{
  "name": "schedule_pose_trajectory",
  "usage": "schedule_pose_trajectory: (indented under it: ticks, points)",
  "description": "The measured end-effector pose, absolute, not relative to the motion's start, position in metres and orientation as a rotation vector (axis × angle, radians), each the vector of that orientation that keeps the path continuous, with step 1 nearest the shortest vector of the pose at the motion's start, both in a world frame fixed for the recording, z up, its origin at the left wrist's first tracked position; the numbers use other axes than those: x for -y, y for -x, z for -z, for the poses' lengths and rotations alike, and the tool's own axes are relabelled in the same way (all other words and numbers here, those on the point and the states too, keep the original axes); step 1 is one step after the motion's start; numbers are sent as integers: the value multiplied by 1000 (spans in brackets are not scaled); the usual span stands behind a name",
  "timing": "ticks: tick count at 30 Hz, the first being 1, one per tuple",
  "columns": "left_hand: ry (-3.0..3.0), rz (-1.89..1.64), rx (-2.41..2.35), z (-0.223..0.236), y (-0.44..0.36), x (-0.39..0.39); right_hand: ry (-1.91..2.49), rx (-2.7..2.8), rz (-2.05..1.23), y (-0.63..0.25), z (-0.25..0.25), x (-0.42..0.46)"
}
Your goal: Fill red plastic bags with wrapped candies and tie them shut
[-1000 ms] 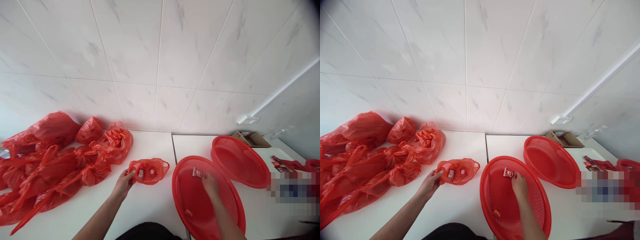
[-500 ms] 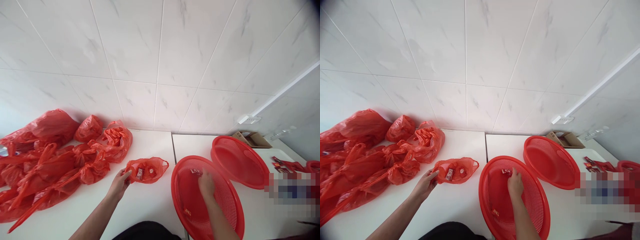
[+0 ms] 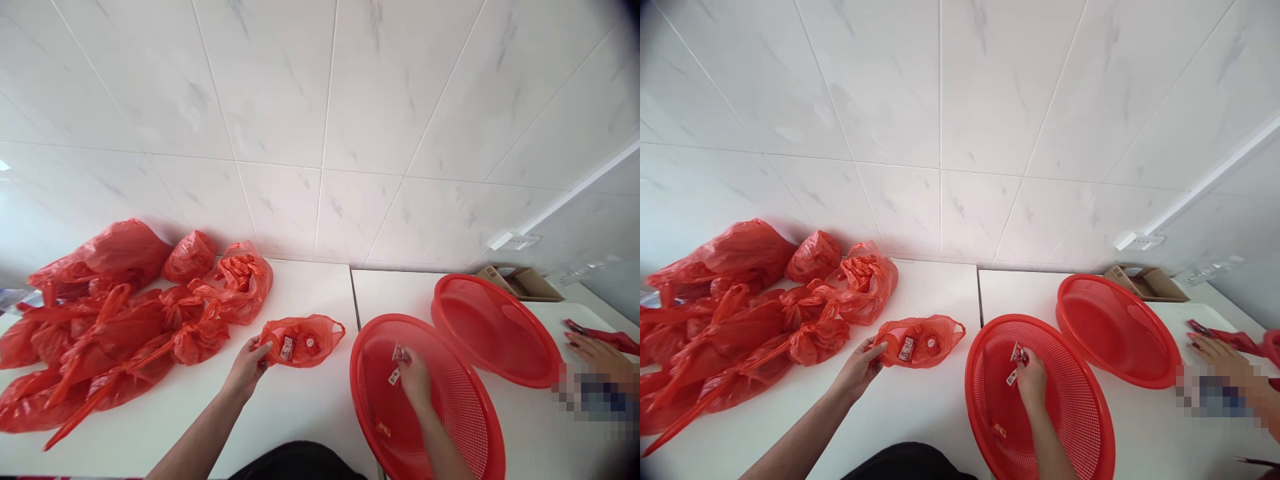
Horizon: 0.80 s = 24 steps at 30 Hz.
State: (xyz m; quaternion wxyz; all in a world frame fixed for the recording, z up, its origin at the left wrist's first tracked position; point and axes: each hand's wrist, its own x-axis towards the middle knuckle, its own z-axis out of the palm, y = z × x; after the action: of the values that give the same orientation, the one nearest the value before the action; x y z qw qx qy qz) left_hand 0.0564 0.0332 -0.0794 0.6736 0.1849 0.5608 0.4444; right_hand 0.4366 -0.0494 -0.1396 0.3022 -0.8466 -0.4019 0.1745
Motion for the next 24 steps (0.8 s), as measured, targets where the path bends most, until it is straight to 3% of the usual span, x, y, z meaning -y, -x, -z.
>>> schedule_pose_trajectory:
  ticks: [8,14,19,24]
  points:
    - [-433,-980,-1262,80,-58,-31,1772,980,-603,-341,81,2]
    - [-430,-1011,-1249,76,-60,-31,1565,1200,-792,-266,82,-27]
    - [-423,-1024,-1247,77,-58,-32,1653,1246,-856,-302,77,3]
    - [-437,-1033,-1254,80,-57,-34,2104,1259,-789,-387,94,57]
